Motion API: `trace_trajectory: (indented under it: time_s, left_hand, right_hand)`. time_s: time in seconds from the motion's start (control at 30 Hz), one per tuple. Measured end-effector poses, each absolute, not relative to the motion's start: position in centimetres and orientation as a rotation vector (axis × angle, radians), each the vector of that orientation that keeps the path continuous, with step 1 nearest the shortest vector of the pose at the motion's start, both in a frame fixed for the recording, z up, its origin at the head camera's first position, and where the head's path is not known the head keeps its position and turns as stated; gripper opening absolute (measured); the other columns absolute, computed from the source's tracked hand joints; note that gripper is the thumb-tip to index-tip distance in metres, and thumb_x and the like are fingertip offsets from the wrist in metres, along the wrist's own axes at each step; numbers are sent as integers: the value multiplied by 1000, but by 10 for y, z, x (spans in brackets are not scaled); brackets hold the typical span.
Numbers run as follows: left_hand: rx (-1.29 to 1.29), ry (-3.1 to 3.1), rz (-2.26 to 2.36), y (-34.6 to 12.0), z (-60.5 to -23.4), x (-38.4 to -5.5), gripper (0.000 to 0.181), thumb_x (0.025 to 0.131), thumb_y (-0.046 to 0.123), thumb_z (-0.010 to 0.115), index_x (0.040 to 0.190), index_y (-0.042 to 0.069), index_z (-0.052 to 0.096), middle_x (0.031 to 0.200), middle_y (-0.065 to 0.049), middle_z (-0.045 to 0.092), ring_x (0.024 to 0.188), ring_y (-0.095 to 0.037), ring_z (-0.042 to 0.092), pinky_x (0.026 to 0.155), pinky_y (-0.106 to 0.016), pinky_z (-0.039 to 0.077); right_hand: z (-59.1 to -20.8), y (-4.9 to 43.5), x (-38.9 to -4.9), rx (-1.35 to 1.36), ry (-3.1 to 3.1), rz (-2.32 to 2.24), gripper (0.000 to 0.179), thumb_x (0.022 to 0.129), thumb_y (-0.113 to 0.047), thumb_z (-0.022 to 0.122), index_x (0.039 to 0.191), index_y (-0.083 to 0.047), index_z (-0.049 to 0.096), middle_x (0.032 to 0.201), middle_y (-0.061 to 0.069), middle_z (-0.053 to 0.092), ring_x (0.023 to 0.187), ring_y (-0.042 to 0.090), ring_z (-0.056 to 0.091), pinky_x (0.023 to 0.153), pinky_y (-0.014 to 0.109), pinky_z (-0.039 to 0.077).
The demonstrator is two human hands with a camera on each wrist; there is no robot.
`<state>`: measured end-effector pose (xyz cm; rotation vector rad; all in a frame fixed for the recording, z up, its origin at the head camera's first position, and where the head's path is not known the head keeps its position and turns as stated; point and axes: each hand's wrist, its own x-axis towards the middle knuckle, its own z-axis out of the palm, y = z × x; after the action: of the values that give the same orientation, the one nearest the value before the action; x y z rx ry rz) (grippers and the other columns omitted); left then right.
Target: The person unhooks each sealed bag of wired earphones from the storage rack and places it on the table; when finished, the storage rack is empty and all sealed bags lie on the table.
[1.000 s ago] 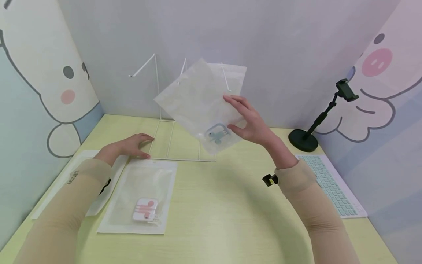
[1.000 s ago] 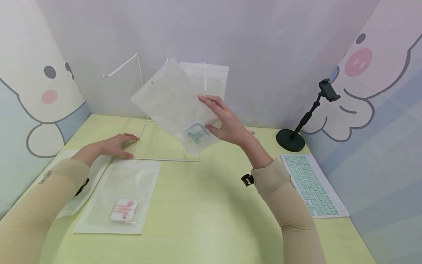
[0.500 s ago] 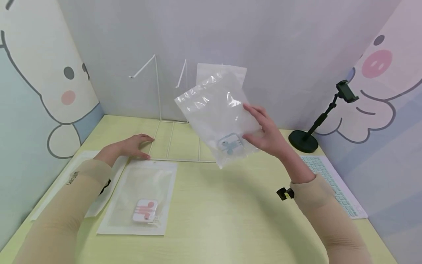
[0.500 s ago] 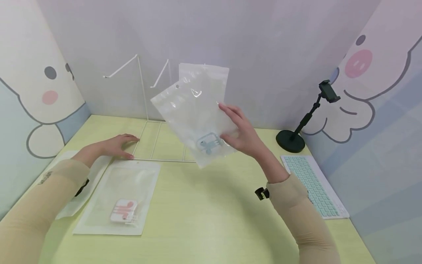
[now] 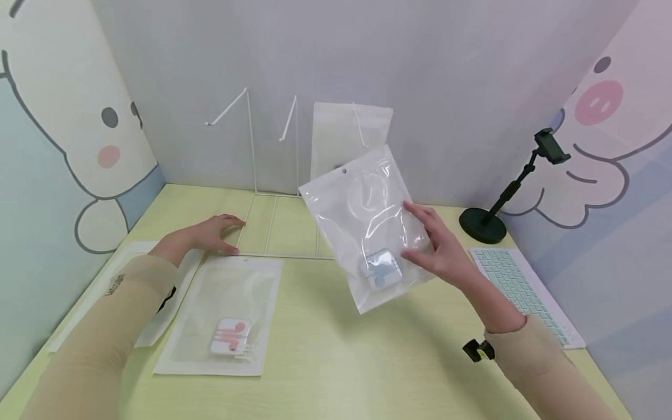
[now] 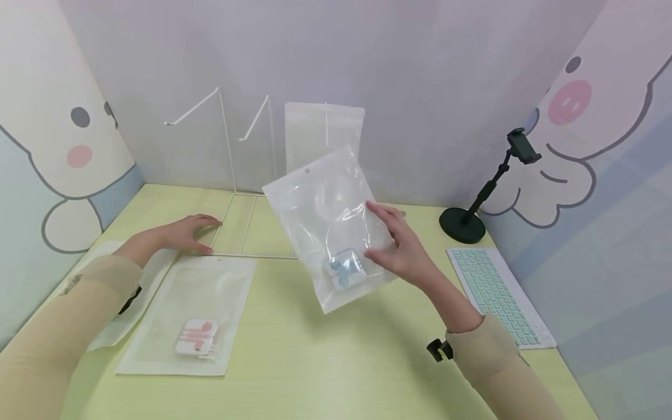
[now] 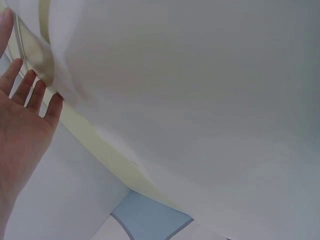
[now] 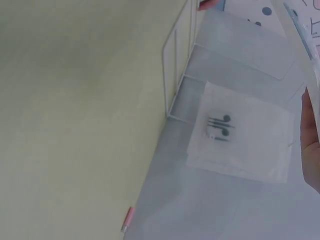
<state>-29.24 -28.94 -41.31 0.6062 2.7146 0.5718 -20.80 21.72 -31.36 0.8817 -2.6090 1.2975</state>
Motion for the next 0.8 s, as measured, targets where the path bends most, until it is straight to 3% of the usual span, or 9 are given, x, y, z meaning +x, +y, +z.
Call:
trace_trajectory:
  time_s: [0.3, 0.5, 0.8]
  left_hand:
    - [606, 2701, 574, -290, -412, -291, 83, 80, 41, 74, 143, 1, 36, 148, -29, 25, 135, -51, 19, 106, -67, 18]
    - [610, 2695, 578, -289, -409, -290, 82, 81, 38, 73, 142, 0, 36, 147, -29, 26, 134, -51, 19, 106, -67, 18]
    - [615, 2695, 571, -288, -409, -289, 81, 81, 37, 73, 142, -1, 36, 147, -30, 26, 135, -51, 19, 106, -67, 18]
  right_hand:
    - [-344, 216, -178, 635, -2768, 1593, 85, 80, -13, 76, 148, -33, 29, 148, 2, 28, 115, 32, 48, 84, 19, 50]
    - [-365, 200, -165, 512, -2806, 1787, 86, 77, -13, 78, 147, -32, 32, 148, 4, 28, 110, 33, 52, 82, 24, 53]
    - [-389, 173, -150, 399, -2787, 1841, 85, 75, -5, 78, 146, -23, 36, 142, 7, 36, 111, 34, 53, 90, 37, 51]
